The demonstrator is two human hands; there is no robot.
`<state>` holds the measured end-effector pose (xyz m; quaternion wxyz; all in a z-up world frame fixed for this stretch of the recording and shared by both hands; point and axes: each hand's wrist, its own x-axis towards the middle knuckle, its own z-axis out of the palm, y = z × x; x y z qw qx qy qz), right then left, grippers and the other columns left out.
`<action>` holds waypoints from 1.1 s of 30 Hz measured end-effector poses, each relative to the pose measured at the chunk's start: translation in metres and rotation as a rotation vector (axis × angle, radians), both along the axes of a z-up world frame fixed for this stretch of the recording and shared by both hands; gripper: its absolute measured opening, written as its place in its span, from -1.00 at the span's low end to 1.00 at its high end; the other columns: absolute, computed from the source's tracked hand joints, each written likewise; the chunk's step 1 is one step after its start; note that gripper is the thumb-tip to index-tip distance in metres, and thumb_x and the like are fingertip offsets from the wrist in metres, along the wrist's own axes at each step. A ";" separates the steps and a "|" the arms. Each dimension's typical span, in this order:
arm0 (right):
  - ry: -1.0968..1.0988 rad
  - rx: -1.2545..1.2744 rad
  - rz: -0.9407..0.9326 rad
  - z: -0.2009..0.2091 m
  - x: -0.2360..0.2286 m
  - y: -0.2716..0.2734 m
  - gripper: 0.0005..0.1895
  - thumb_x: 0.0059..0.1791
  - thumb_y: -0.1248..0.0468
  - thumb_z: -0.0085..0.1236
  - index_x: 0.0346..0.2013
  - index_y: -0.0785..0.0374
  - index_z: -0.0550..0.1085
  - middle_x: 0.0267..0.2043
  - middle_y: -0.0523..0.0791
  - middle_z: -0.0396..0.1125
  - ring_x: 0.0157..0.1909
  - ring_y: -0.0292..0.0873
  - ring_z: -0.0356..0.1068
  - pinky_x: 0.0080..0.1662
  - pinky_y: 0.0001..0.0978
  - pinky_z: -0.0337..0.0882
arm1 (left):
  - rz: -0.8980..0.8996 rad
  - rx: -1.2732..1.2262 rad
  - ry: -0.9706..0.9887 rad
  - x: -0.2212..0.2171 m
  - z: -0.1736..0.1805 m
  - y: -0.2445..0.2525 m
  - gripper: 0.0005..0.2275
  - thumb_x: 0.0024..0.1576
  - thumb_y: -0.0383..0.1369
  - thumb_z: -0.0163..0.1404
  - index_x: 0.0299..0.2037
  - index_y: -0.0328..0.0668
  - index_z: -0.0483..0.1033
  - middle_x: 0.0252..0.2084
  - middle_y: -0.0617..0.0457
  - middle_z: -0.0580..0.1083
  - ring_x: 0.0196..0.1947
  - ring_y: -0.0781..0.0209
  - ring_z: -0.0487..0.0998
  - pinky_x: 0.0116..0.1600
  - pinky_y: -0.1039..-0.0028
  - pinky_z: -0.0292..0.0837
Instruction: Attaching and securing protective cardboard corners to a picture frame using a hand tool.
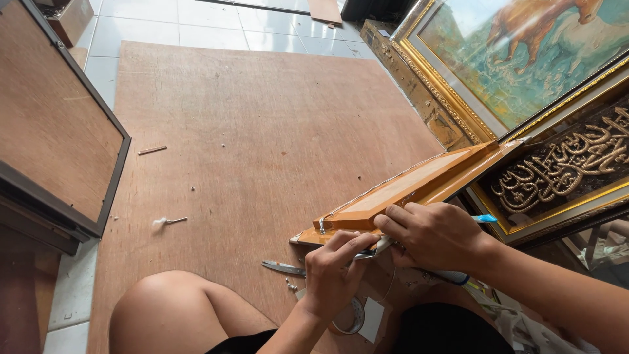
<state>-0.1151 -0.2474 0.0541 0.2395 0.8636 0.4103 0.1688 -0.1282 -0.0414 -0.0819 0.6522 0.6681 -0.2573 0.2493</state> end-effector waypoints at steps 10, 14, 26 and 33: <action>-0.038 -0.035 0.037 -0.002 -0.002 0.000 -0.59 -0.07 -0.07 0.29 -0.10 0.07 0.46 -0.23 -0.19 0.42 -0.55 -0.22 0.40 -0.56 -0.34 0.34 | 0.021 0.013 -0.006 -0.002 -0.003 -0.002 -0.60 0.02 -0.54 0.27 0.08 0.06 0.77 -0.06 0.11 0.73 -0.35 0.30 0.72 -0.32 0.49 0.62; 0.008 -0.006 0.040 -0.001 0.003 -0.003 -0.65 -0.06 -0.05 0.28 -0.14 0.03 0.45 -0.26 -0.22 0.39 -0.55 -0.23 0.42 -0.59 -0.32 0.33 | 0.040 0.026 -0.011 -0.001 -0.004 -0.003 -0.63 0.04 -0.52 0.28 0.06 0.05 0.77 -0.07 0.12 0.73 -0.36 0.30 0.72 -0.32 0.49 0.63; 0.422 0.400 -0.324 0.034 0.015 0.011 -0.36 -0.15 0.10 0.36 0.24 0.00 0.49 -0.24 -0.20 0.56 -0.50 -0.15 0.54 -0.43 -0.18 0.52 | 0.030 0.032 -0.016 -0.002 0.000 0.004 -0.69 0.12 -0.49 0.29 0.07 0.03 0.76 -0.11 0.11 0.71 -0.42 0.31 0.68 -0.37 0.46 0.59; 0.403 0.168 -0.097 0.014 0.010 0.016 -0.27 -0.27 0.10 0.42 0.18 0.06 0.41 -0.15 -0.17 0.46 -0.30 -0.06 0.56 -0.42 -0.14 0.57 | 0.022 0.024 0.002 -0.001 0.002 0.006 -0.57 -0.02 -0.57 0.23 0.08 0.04 0.76 -0.08 0.13 0.71 -0.43 0.28 0.66 -0.35 0.45 0.57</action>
